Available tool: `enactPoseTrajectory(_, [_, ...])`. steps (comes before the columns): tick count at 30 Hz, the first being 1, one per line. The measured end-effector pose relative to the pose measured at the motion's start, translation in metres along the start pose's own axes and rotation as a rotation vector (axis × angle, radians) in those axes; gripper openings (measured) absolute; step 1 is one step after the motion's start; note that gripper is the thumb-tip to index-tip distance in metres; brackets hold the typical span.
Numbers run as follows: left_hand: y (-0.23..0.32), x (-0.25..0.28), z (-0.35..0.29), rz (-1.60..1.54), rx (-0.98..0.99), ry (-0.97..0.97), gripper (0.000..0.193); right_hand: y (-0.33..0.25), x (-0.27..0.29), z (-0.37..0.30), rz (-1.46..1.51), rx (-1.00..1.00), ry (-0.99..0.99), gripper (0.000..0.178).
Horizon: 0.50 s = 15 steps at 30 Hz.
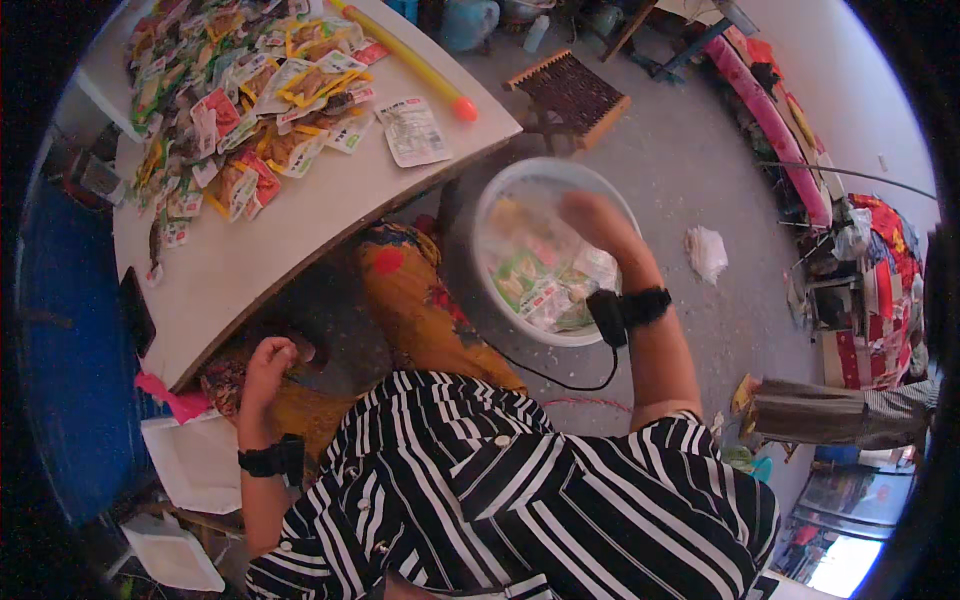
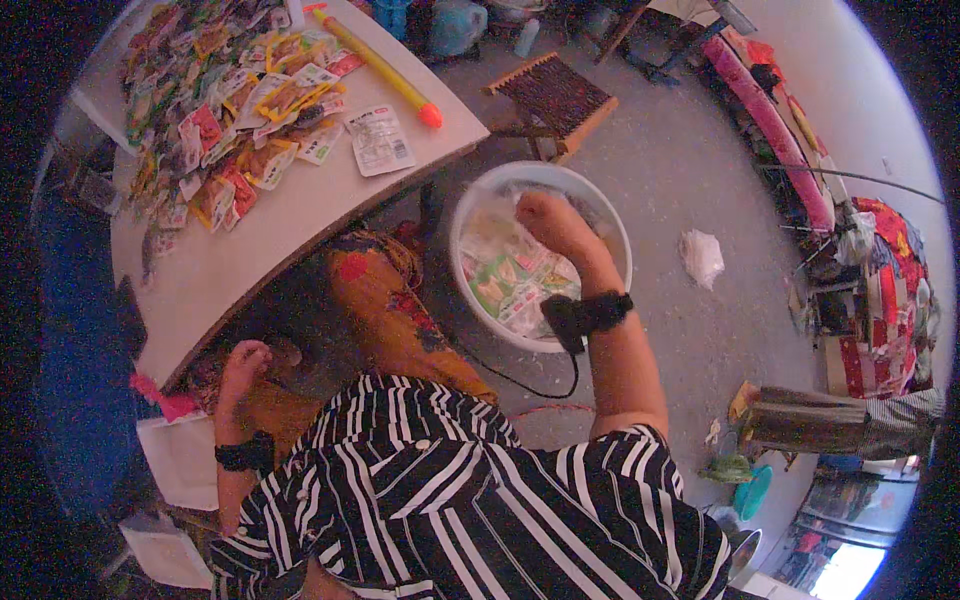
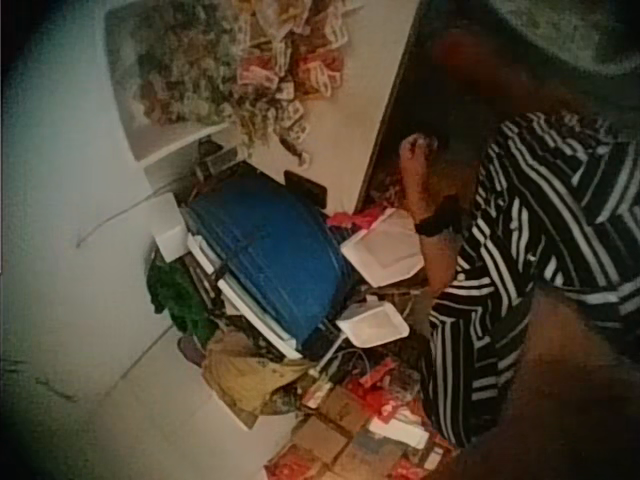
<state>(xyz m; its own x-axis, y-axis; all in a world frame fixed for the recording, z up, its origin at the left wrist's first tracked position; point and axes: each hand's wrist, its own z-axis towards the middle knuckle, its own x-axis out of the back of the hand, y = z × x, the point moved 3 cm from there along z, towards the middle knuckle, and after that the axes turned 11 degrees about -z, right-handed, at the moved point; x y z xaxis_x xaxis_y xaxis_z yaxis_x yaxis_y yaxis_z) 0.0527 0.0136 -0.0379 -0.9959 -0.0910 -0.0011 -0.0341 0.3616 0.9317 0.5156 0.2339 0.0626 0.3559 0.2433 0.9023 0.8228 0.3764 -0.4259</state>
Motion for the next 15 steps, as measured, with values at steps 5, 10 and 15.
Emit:
enactPoseTrajectory(5, [-0.039, 0.021, -0.006, -0.047, 0.112, 0.124, 0.016, 0.076, -0.041, 0.019, -0.404, -0.159, 0.132, 0.019])
enactPoseTrajectory(10, [-0.048, 0.034, -0.02, -0.11, 0.139, 0.259, 0.017, 0.102, -0.09, 0.021, -0.571, -0.179, 0.135, 0.016])
enactPoseTrajectory(15, [-0.041, 0.035, -0.041, -0.202, 0.091, 0.372, 0.016, 0.089, -0.158, -0.035, -0.694, -0.284, -0.001, 0.011])
